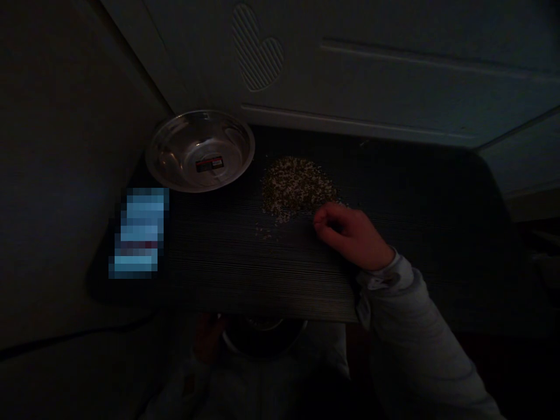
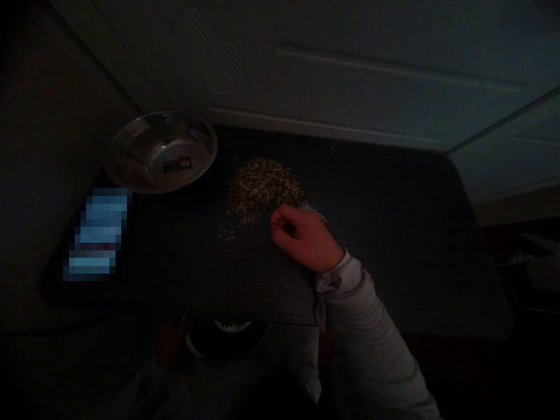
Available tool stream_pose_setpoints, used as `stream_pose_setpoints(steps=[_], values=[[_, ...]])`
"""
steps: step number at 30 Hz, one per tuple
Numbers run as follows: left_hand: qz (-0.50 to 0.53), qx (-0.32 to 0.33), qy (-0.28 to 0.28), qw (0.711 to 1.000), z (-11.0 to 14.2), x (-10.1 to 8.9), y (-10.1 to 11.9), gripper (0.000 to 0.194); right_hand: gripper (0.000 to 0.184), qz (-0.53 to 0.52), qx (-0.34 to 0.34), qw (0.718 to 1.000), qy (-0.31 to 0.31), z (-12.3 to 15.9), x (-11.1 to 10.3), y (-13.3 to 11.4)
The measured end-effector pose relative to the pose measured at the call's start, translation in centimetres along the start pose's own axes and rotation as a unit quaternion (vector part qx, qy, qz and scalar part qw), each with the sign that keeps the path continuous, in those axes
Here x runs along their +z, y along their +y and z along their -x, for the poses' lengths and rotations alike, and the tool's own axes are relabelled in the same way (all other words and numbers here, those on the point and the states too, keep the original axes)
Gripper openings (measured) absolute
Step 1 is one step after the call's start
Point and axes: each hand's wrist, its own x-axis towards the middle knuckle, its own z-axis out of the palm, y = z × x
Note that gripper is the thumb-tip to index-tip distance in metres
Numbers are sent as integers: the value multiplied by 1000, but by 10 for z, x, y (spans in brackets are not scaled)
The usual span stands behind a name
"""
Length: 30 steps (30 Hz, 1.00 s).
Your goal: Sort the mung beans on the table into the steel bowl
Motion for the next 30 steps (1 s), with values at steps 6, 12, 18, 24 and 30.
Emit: stream_pose_setpoints(steps=[6,12,18,24,30], values=[[15,16,-3,1000,1,0,0,25,10,-8,-15,1000,-27,0,9,-4],[5,-32,17,999,3,1,2,27,12,-13,-37,998,-45,1,21,-7],[9,-29,11,999,5,1,4,25,12,3,-54,996,-77,1,27,-12],[22,0,-4,1000,1,1,-2,24,12,15,-53,995,-85,1,26,-13],[26,10,-11,1000,1,1,0,26,12,15,-57,994,-93,1,26,-13]])
